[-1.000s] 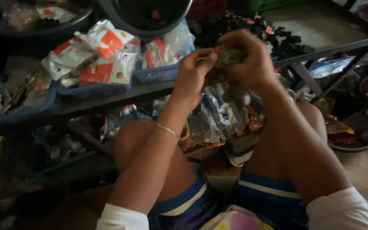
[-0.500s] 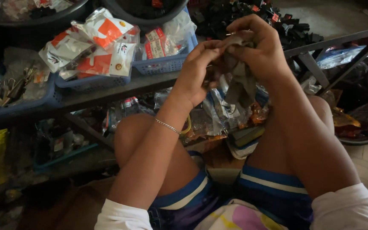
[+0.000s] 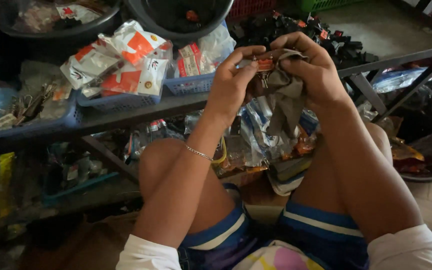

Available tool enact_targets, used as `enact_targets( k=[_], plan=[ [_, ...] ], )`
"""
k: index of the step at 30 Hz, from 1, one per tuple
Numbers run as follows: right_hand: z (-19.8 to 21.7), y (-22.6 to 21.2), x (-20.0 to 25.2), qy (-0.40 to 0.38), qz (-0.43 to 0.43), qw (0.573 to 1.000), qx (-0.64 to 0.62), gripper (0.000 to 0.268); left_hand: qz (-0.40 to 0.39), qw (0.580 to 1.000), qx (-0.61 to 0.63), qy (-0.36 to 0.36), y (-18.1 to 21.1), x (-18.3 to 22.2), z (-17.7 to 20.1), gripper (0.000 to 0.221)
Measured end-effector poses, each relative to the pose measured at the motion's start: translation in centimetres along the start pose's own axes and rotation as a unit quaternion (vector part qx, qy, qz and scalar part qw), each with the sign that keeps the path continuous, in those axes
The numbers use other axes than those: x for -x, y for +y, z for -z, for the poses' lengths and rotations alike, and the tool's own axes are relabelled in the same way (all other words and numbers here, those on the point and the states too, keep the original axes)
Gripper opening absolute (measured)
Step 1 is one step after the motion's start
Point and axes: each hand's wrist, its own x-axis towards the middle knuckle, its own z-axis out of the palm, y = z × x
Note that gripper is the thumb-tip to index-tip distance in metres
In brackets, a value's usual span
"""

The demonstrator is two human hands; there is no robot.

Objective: Cleaning and inspecting motorcycle handlebar switch assemblies using a cloth.

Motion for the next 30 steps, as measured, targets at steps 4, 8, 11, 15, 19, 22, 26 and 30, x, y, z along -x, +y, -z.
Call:
enact_targets(
  k=[4, 8, 11, 15, 19, 22, 26, 30],
  plan=[
    [0.0, -0.2, 0.0, -0.019, -0.001, 0.999, -0.026, 0.04, 0.022, 0.999, 0.035, 0.012, -0.2, -0.4, 0.0, 0.03],
    [-0.2, 0.4, 0.1, -0.037, 0.016, 0.999, -0.007, 0.047, 0.042, 0.996, -0.078, 0.008, 0.2, 0.0, -0.5, 0.039],
    [0.3, 1.2, -0.1, -0.02, 0.008, 0.999, -0.045, 0.046, 0.099, 0.995, 0.028, 0.012, -0.1, -0.4, -0.2, 0.048],
    [-0.3, -0.6, -0.2, 0.023, 0.06, 0.997, 0.041, 0.036, 0.186, 0.971, 0.146, 0.02, -0.2, -0.5, 0.4, 0.035],
    [1.2, -0.7, -0.1, 0.119, 0.055, 0.989, -0.062, 0.005, 0.123, 0.956, 0.267, 0.022, -1.4, -0.9, 0.7, 0.028],
    [2.9, 0.7, -0.2, 0.135, 0.041, 0.977, -0.16, 0.029, 0.081, 0.949, 0.302, 0.029, -1.7, -0.7, 1.0, 0.024],
    [0.7, 0.0, 0.1, 0.096, 0.099, 0.984, -0.109, 0.037, 0.052, 0.963, 0.253, 0.083, -1.4, -0.9, 0.6, 0.019],
    [-5.6, -2.2, 0.4, 0.087, 0.085, 0.948, 0.295, 0.029, 0.08, 0.987, 0.048, 0.129, -0.6, -0.7, -0.6, 0.02]
  ],
)
